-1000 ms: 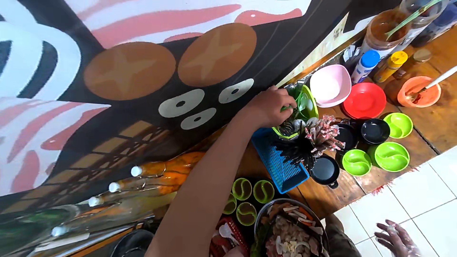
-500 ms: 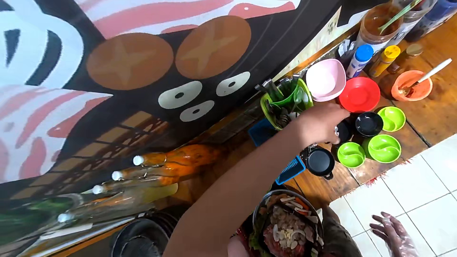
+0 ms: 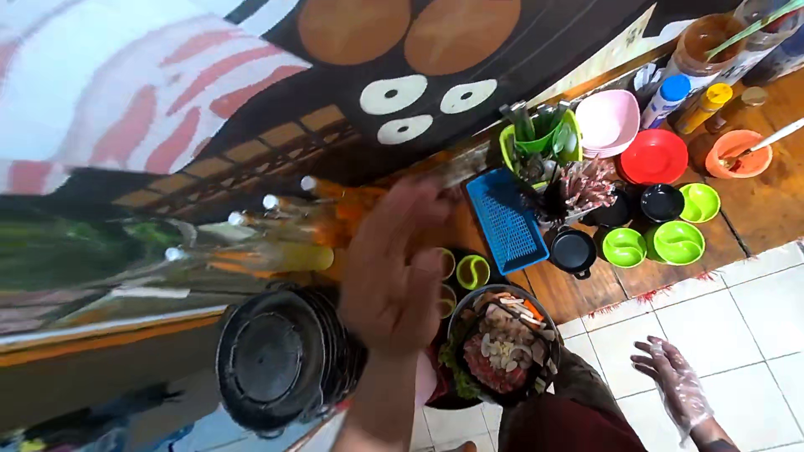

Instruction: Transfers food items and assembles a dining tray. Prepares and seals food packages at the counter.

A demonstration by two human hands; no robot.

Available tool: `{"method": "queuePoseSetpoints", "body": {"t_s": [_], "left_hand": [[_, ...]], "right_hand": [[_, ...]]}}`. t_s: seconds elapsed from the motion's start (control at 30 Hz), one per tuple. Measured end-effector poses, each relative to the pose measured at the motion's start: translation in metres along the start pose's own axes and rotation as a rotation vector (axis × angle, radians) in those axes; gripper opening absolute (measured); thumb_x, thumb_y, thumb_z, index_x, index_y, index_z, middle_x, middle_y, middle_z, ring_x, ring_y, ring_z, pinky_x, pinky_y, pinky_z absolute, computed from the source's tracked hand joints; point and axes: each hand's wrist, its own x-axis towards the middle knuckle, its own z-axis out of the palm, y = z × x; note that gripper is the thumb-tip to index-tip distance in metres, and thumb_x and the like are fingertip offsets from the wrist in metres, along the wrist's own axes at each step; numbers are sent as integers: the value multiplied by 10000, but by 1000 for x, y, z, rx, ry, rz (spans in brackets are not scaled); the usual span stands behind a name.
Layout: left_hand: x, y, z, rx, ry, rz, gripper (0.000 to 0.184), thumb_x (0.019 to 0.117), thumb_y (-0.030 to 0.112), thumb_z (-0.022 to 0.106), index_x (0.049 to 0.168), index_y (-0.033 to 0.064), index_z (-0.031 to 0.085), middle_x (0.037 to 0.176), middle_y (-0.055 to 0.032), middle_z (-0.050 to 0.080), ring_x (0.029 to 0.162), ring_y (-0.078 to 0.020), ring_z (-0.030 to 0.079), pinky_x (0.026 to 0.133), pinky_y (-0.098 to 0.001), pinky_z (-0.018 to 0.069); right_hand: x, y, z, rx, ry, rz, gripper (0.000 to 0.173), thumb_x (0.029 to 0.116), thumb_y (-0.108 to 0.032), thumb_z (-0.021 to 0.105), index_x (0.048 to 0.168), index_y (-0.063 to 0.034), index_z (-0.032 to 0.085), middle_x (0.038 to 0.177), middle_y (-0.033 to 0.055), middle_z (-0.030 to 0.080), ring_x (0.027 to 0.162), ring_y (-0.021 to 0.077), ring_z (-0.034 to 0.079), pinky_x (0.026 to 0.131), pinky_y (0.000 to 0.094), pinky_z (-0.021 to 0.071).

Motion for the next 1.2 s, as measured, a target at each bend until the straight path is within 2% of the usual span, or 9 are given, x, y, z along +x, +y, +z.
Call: {"method": "queuePoseSetpoints", "body": {"t_s": [0.1, 0.27, 0.37, 0.53, 0.63, 0.73, 0.93, 1.07, 1.2], "left_hand": [[-148, 21, -51, 103, 374, -172, 336, 1079, 469, 444, 1353, 344, 593, 1195, 104, 688, 998, -119, 684, 840, -335, 594], [-379, 98, -44, 302, 932, -668, 177, 1052, 168, 558, 912, 143, 664, 706, 118, 655, 617, -17, 630, 596, -212, 562], [-473, 162, -22, 448, 1022, -1002, 242, 1060, 160, 529, 998, -35, 657, 689, 26, 667, 585, -54, 647, 564, -243, 581], [-598, 270, 35, 438, 1171, -1013, 219, 1045, 64, 495, 1109, -82, 646, 817, -17, 712, 733, -86, 698, 706, -258, 612], [-667, 346, 86, 386, 1293, -1063, 198, 961, -4, 585, 1152, -35, 629, 1075, -62, 693, 970, -115, 682, 859, -286, 597], [-739, 428, 145, 303, 1357, -1142, 471, 919, 112, 696, 1335, -50, 547, 1353, -158, 602, 1262, -228, 592, 1050, -415, 532], [-851, 589, 239, 172, 1504, -1249, 502, 986, 106, 608, 1423, -100, 473, 1221, -164, 684, 1062, -187, 695, 958, -354, 580], [-914, 677, 267, 266, 1653, -1235, 464, 1006, 120, 570, 1401, -111, 496, 1234, -157, 678, 1090, -162, 678, 985, -347, 561], [-984, 743, 277, 341, 1817, -1149, 354, 1005, 148, 592, 1288, -64, 622, 1181, -132, 720, 1073, -204, 704, 986, -403, 578]], "right_hand": [[2, -18, 18, -79, -117, -48, 461, 1063, -286, 513, 1434, -15, 481, 1245, 187, 693, 975, 338, 739, 843, 488, 634], [-17, -47, 53, -301, -355, -160, 432, 1073, -289, 486, 1398, -6, 515, 1148, 175, 718, 905, 296, 742, 807, 448, 638], [-44, -59, 82, -432, -566, -251, 409, 1068, -308, 487, 1340, -14, 573, 1064, 150, 723, 819, 258, 724, 739, 411, 630], [-139, -36, 141, -572, -1004, -267, 388, 1067, -275, 489, 1324, -1, 586, 1080, 123, 717, 816, 215, 704, 726, 382, 614], [-222, 21, 164, -667, -1474, -189, 449, 1080, -282, 435, 1441, -22, 496, 1237, 128, 682, 951, 245, 707, 805, 425, 613], [-330, 111, 151, -749, -1940, 72, 689, 1008, -513, 516, 1535, -82, 410, 1459, 120, 576, 1140, 276, 675, 869, 442, 606], [-526, 286, 28, -951, -2394, 530, 762, 989, -462, 548, 1625, -153, 263, 1523, 125, 505, 1211, 287, 628, 948, 458, 562], [-621, 348, -34, -1064, -2504, 642, 887, 970, -696, 468, 1616, -124, 266, 1505, 122, 525, 1258, 268, 611, 997, 456, 550], [-698, 432, -81, -1171, -2526, 785, 931, 964, -710, 473, 1635, -137, 174, 1593, 105, 430, 1366, 313, 536, 1041, 531, 528]]}}
